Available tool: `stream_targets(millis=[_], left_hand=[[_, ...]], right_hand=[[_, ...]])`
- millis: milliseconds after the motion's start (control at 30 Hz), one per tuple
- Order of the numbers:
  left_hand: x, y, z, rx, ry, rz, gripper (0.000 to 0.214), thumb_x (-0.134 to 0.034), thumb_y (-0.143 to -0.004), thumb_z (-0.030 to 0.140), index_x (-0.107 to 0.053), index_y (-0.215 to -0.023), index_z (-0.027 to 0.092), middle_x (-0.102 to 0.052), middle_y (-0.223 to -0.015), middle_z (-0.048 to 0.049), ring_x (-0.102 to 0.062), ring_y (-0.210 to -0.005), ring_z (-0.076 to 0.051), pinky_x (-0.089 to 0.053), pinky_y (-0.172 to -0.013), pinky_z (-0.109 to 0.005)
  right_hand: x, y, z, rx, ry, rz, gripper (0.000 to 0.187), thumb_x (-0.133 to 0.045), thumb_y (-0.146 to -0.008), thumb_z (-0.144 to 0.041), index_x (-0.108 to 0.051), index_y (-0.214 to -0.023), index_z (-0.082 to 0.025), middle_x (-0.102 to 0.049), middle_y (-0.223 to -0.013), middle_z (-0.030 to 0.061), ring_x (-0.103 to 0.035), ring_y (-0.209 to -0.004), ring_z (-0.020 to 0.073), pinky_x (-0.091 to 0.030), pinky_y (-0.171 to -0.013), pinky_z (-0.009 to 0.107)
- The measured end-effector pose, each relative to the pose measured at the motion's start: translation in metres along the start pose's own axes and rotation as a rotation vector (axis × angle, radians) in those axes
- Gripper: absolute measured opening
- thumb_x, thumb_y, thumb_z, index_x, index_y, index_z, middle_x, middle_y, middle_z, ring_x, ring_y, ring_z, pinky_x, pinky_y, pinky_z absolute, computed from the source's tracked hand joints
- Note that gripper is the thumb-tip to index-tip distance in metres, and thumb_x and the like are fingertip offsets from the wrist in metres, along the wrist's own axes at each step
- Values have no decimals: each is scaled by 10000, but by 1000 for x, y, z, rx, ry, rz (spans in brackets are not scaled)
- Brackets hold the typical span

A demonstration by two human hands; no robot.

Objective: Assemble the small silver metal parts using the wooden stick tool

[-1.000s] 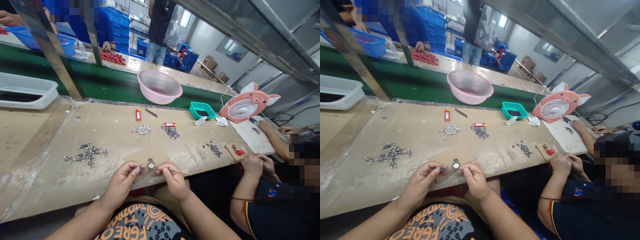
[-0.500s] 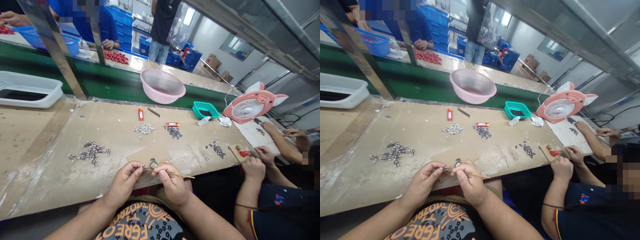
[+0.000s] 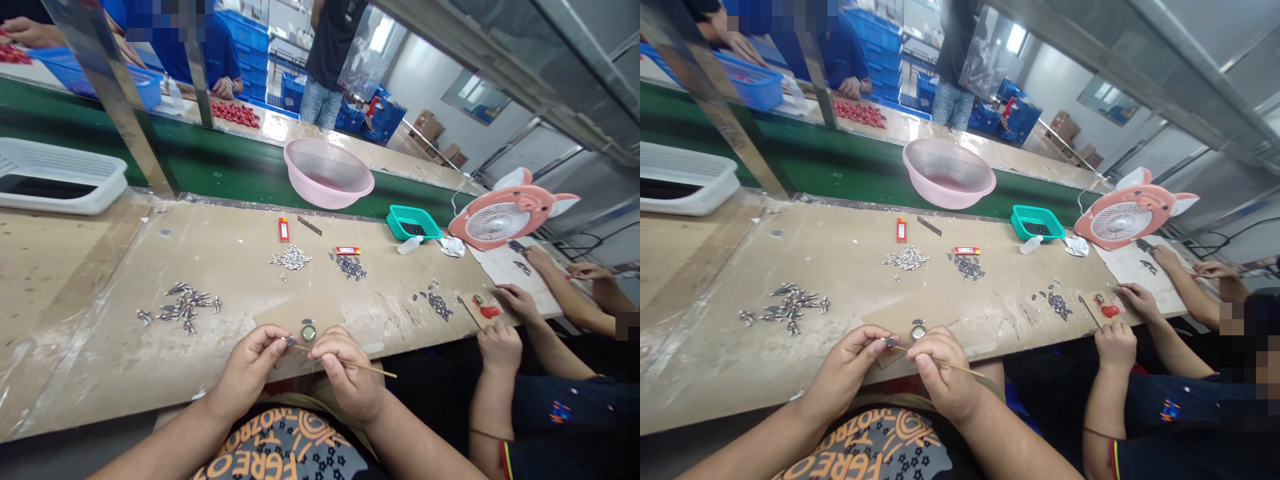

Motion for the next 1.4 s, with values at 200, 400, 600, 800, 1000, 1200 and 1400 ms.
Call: stream_targets(millis=[200,400,600,800,1000,1200,1400], left_hand=[[2,-1,1,-5,25,37,115,-596,-819,299,-644,-863,204,-709,-877,-32,-625,-860,-175,-463,-804,-274],[1,-1,1,15,18,36,127,-595,-816,307,-643,-859,198,-705,-865,-41,-621,-858,-187,-467,-790,-284],[1,-1,1,23,20,42,113,-596,-818,298,-644,-852,202,-702,-863,-33,-621,-855,-181,-466,-786,-276],[1,-1,0,26,41,31,113,-603,-812,294,-644,-857,199,-700,-854,-33,-624,-843,-181,-469,-790,-278],[2,-2,-3,22,28,-11,109,-588,-828,295,-630,-873,205,-693,-875,-28,-613,-854,-173,-457,-800,-274],[0,-2,1,23,43,-40,107,-581,-834,289,-634,-867,202,-692,-864,-27,-616,-845,-174,-462,-794,-276],[-1,-1,2,30,60,-46,93,-585,-835,281,-635,-864,208,-694,-859,-18,-620,-841,-166,-465,-789,-262]], right_hand=[[11,9,29,-43,152,34,155,-454,-880,-176,-602,-902,-211,-630,-817,49,-561,-804,191,-447,-805,388],[6,9,42,-50,230,-38,145,-475,-879,-158,-603,-921,-212,-638,-833,43,-551,-816,186,-431,-810,372],[8,9,42,-98,148,-7,144,-471,-889,-190,-612,-872,-209,-632,-798,42,-555,-806,185,-438,-785,360],[6,5,25,-145,-153,105,199,-414,-924,-234,-610,-895,-211,-627,-771,45,-570,-787,182,-461,-755,357],[-1,-6,7,-83,-143,51,192,-421,-912,-212,-611,-891,-221,-627,-793,48,-562,-811,187,-464,-762,362],[-4,-12,4,-50,-96,24,180,-427,-898,-180,-602,-891,-221,-629,-808,40,-565,-803,177,-464,-772,361],[-4,-16,-3,-20,-67,-1,183,-428,-889,-164,-602,-901,-219,-634,-786,35,-576,-790,174,-465,-789,361]])
Point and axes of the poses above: each hand's wrist, its own y-axis away from the middle knuckle, its own x-axis out of the back of the hand, z = x × y, the point moved 5 cm from there along -y, towards the middle knuckle
